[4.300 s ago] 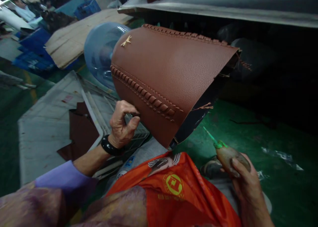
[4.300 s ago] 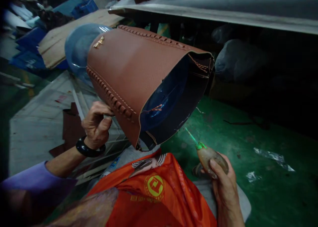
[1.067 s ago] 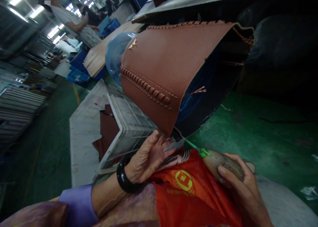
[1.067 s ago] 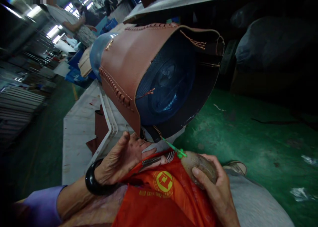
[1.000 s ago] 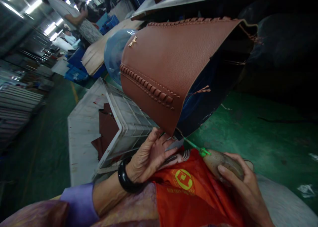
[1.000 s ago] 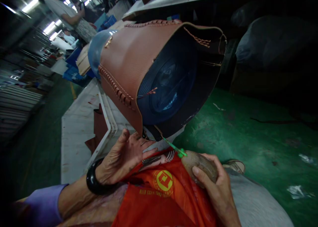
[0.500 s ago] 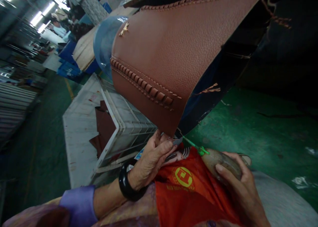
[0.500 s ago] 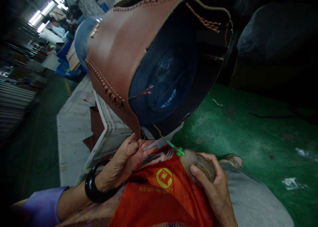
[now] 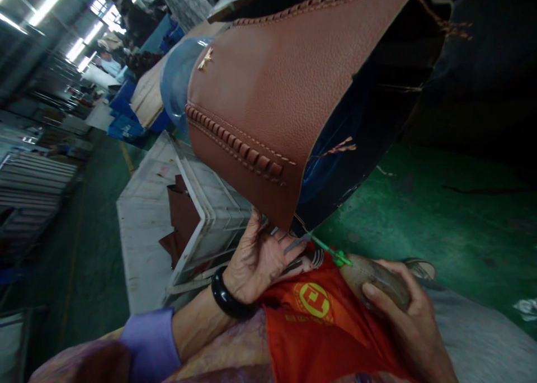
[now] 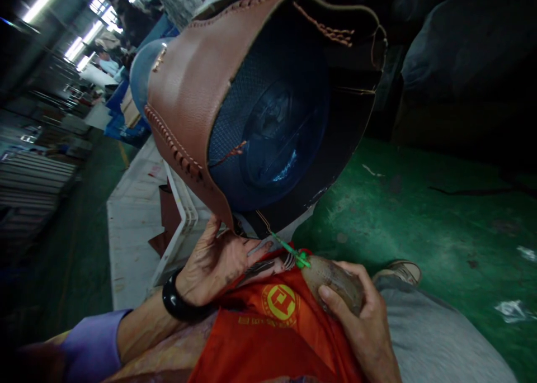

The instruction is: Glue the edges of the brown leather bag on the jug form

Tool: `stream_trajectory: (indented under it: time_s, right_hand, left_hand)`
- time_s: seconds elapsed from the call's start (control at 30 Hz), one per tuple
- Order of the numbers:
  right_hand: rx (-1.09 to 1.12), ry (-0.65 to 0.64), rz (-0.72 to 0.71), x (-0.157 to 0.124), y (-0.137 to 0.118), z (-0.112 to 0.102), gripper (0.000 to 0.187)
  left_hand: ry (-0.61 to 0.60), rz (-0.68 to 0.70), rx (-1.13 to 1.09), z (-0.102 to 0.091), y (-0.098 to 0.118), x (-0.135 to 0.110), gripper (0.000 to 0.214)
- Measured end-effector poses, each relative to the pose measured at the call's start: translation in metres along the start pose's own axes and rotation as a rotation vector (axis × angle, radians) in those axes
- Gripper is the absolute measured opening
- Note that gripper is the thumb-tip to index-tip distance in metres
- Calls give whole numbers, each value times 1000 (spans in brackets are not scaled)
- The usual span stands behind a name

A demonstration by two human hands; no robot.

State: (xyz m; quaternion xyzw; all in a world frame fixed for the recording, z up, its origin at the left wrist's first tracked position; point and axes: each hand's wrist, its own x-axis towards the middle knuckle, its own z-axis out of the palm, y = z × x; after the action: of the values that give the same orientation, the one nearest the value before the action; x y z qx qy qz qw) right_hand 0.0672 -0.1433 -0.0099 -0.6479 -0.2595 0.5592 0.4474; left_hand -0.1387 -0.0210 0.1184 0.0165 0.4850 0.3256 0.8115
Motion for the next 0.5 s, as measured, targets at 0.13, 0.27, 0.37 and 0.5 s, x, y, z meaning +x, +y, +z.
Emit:
stream_trajectory:
  time_s: [0.13,0.27,0.37,0.5]
  right_hand:
    - [-20,19,-14,0,-2,2,42]
    - [-40,12,-14,0,1,0,43]
    - [-42,6,-18,0,1,-1,44]
    - [-16,-4,-2,-1,-6,2,43]
  left_hand:
    - [3,-44,-31,-11,0,6,56]
    - [44,15,38,-24,-3,7,25]
    - [67,-4,172,-30,-6,4,13]
    - [3,23,232,-23,-2,11,31]
